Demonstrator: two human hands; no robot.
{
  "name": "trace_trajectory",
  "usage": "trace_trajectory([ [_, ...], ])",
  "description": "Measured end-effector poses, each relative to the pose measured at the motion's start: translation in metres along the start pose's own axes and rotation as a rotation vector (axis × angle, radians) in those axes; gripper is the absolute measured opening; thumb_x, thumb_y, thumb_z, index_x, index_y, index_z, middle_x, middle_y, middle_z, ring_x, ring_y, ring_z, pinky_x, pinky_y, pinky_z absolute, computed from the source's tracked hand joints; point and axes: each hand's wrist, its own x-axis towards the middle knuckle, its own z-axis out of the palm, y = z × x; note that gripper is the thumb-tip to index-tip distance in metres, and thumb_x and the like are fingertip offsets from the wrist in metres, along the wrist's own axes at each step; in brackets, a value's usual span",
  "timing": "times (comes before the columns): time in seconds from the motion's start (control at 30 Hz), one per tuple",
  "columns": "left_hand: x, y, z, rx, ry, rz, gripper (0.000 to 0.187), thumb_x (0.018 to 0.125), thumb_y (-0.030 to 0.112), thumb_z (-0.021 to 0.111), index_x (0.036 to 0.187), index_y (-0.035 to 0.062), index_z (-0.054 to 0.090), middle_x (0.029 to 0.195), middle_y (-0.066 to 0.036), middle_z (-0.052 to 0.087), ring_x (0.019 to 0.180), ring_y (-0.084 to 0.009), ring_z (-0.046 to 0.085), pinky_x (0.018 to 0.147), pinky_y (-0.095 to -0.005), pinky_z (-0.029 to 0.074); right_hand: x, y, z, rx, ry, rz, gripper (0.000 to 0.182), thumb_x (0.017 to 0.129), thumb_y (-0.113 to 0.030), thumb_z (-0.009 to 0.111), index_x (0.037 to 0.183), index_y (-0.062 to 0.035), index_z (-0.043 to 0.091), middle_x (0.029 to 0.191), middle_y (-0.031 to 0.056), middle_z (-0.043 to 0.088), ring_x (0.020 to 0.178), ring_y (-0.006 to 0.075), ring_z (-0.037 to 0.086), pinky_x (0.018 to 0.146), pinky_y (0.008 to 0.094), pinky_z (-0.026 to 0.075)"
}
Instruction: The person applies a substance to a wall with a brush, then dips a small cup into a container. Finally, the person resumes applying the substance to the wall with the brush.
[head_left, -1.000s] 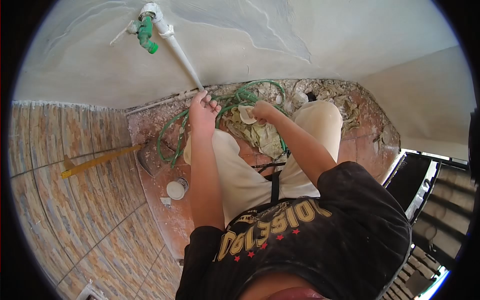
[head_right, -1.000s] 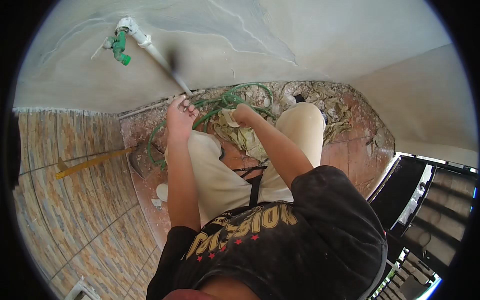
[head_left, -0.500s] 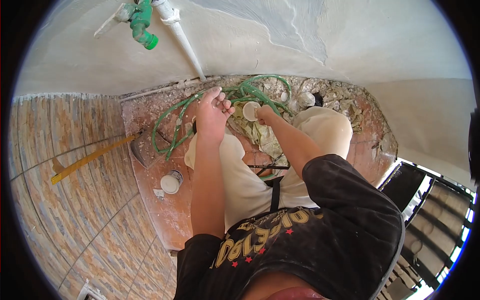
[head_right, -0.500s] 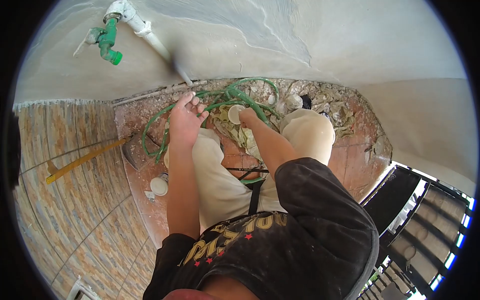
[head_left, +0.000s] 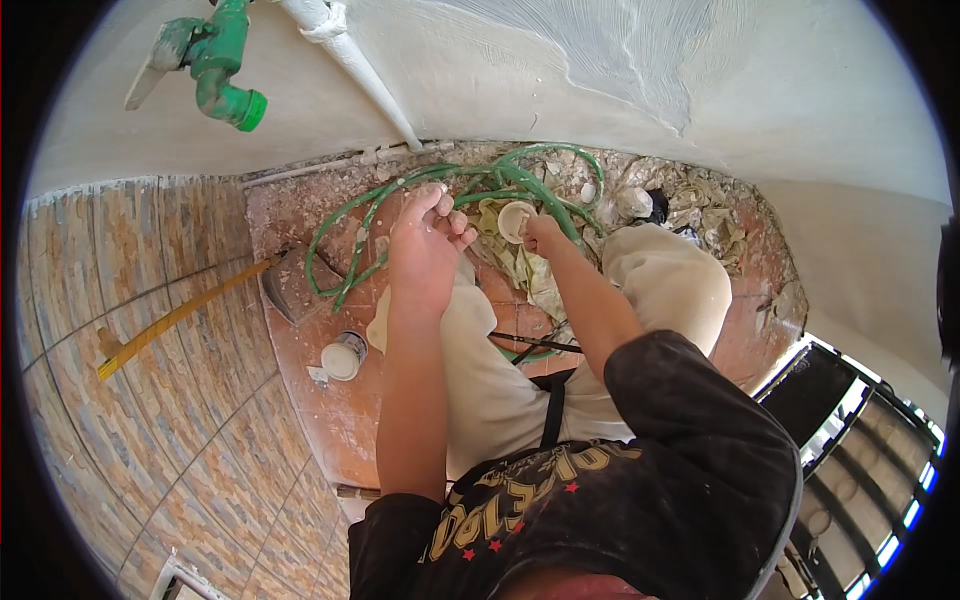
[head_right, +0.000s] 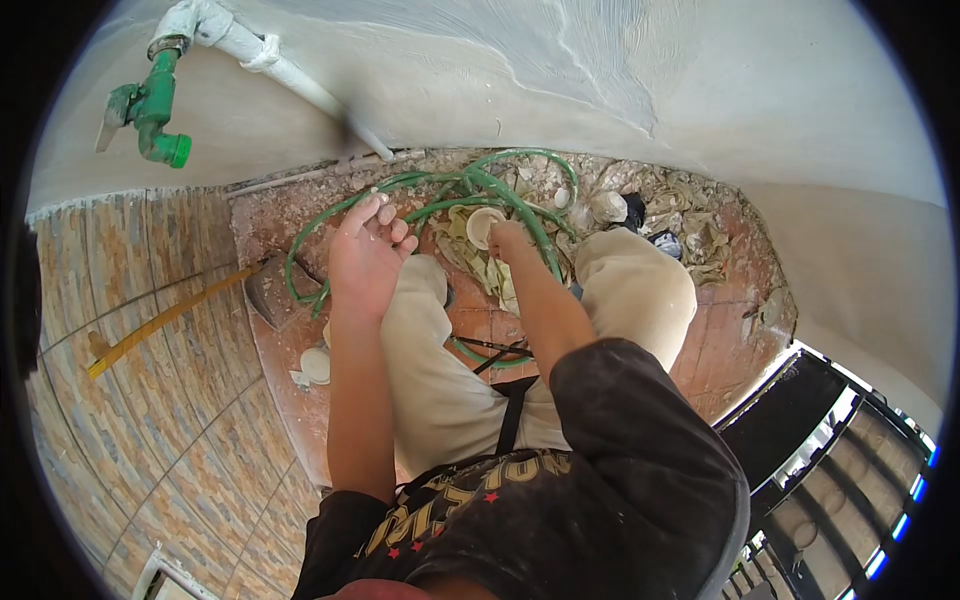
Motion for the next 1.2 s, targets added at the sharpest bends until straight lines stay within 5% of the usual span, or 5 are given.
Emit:
trace_trajectory([
  [0.23, -0.003, 0.001, 0.001, 0.016, -0.022, -0.019, 0.009, 0.086, 0.017, 0.056, 0.09, 0.0114, 0.051, 0.075, 0.002, 0.045, 0.067, -0.0119, 0.046, 0.064, -0.0293, 0.04, -0.008, 0.022, -0.012, 0.1, -0.021, -0.034, 0.006, 0.081, 0.003, 0.038, 0.083, -0.0016, 0.042, 0.064, 0.0059, 0.039, 0.043, 0.0118, 0.034, 0.035, 0.0264, 0.022],
  [0.47, 0.0, 0.0, -0.005, -0.001, -0.043, -0.015, 0.01, 0.085, 0.018, 0.056, 0.089, 0.0108, 0.051, 0.076, 0.002, 0.046, 0.067, -0.0118, 0.045, 0.063, -0.029, 0.04, -0.031, 0.05, 0.0, -0.276, 0.231, -0.448, 0.019, 0.081, -0.012, 0.051, 0.09, 0.0028, 0.044, 0.079, 0.0179, 0.055, 0.053, 0.0245, 0.055, 0.037, 0.0366, 0.04],
  [0.53, -0.001, 0.0, -0.004, 0.001, -0.042, -0.011, 0.01, 0.085, 0.018, 0.056, 0.089, 0.0107, 0.051, 0.076, 0.002, 0.046, 0.067, -0.0119, 0.045, 0.063, -0.0291, 0.04, -0.029, 0.054, 0.001, -0.682, 0.377, -0.602, 0.023, 0.083, -0.018, 0.051, 0.092, 0.0029, 0.044, 0.083, 0.0217, 0.058, 0.063, 0.0315, 0.061, 0.044, 0.0403, 0.047],
  [0.83, -0.003, 0.001, -0.001, 0.034, -0.011, 0.027, 0.011, 0.083, 0.018, 0.057, 0.087, 0.0107, 0.05, 0.074, 0.002, 0.045, 0.068, -0.012, 0.043, 0.063, -0.0292, 0.038, -0.058, 0.067, 0.007, -0.809, 0.448, -0.681, 0.03, 0.089, -0.025, 0.048, 0.097, 0.0027, 0.042, 0.086, 0.0333, 0.058, 0.081, 0.0498, 0.056, 0.075, 0.0558, 0.043],
  [1.2, -0.001, 0.001, -0.006, -0.015, 0.028, 0.03, 0.009, 0.084, 0.01, 0.053, 0.087, 0.0108, 0.045, 0.074, -0.001, 0.044, 0.066, -0.0149, 0.042, 0.061, -0.0309, 0.035, -0.058, 0.079, -0.004, -0.978, 0.346, -0.815, 0.037, 0.089, -0.022, 0.041, 0.109, 0.0088, 0.036, 0.088, 0.0339, 0.058, 0.083, 0.0472, 0.058, 0.071, 0.0513, 0.047],
])
